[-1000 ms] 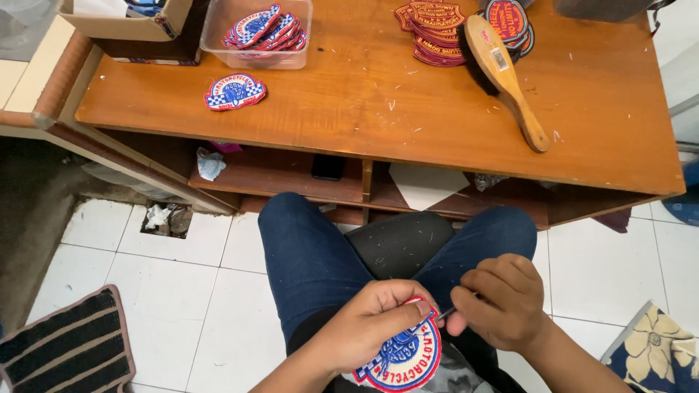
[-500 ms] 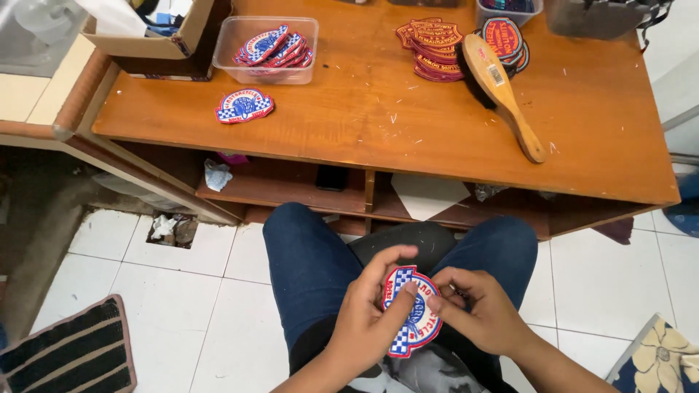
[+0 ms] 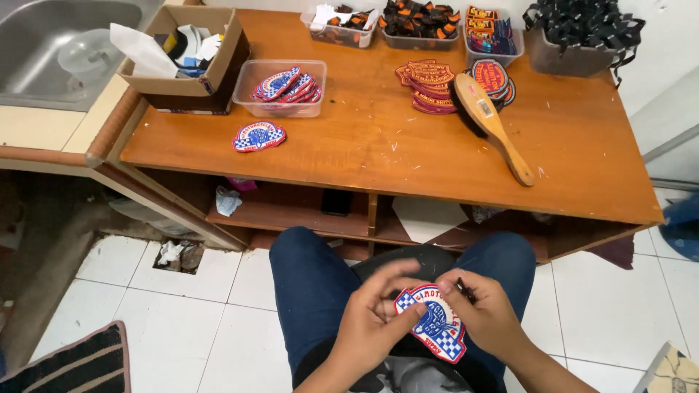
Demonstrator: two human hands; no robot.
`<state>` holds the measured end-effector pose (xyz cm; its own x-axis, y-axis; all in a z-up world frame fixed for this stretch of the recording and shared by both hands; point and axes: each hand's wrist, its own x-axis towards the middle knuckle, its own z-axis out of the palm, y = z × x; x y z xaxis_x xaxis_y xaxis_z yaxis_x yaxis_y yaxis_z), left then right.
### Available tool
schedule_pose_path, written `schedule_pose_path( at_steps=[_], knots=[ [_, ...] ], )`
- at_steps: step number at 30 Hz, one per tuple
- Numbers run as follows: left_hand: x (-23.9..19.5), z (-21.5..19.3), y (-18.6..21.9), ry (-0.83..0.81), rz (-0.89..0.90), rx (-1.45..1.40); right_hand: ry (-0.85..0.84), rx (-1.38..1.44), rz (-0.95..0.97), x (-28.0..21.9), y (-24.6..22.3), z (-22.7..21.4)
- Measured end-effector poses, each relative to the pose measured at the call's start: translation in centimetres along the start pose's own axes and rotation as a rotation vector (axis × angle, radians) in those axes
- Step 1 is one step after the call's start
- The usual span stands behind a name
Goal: The person sits on the floor and uses scissors to trim the edges of a red, white, and blue patch. They hold the patch in one hand and carefully cut around its perimeter with the other hand.
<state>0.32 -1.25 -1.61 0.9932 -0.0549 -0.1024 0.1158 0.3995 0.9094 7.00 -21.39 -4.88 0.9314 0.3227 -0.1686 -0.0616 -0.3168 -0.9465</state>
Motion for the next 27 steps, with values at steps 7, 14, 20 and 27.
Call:
schedule_pose_path(
  at_steps=[7, 14, 20, 27],
  knots=[
    [0.5, 0.0, -1.9, 0.223, 0.174, -0.146, -0.102, 0.116, 0.003, 0.4, -1.0, -0.1],
    [0.5, -0.6, -1.6, 0.311, 0.024, 0.016, -0.118, -0.098, -0.265, 0.5, -2.5, -0.7],
    [0.6, -0.5, -0.2, 0.244, 0.083, -0.044, -0.123, -0.05, -0.247, 0.5, -2.2, -1.0],
    [0.2, 0.9, -0.4, 0.163, -0.213, -0.038, -0.1, -0.004, -0.32, 0.2, -1.9, -0.6]
  ],
)
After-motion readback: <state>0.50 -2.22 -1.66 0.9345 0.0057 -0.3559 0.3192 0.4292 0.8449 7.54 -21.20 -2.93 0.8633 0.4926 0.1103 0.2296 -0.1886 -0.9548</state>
